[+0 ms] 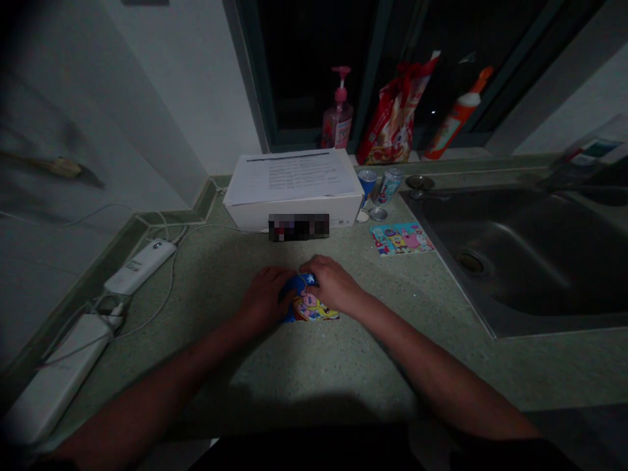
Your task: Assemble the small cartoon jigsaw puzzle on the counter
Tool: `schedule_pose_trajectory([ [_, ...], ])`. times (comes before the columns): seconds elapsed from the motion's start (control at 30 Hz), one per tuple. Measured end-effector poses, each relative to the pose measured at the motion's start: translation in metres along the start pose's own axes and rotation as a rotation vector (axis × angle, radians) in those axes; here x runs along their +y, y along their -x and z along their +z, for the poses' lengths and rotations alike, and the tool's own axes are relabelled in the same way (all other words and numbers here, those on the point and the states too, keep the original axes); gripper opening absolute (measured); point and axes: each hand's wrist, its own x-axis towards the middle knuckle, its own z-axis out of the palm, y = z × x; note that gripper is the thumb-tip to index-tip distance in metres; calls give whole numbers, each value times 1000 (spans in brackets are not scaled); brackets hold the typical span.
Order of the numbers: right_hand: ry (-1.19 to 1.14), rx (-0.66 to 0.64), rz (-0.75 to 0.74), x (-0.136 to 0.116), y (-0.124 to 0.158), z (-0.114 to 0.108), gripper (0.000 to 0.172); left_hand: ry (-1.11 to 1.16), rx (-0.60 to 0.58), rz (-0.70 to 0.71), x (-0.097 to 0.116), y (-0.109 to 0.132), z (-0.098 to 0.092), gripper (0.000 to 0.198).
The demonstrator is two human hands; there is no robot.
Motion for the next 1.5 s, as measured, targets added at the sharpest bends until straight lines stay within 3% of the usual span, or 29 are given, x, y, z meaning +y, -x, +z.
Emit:
schedule_pose_trajectory([
  [0.27,-23,64,-19,-6,12,4,36,29,44,39,-2,3,4,35],
  [0.67,51,148,-40,-5,13,14,19,103,93,6,-5,-3,4,25],
  [1.5,-31,233,-44,-7,11,18,26,147,122,-80,-8,-5,5,22],
])
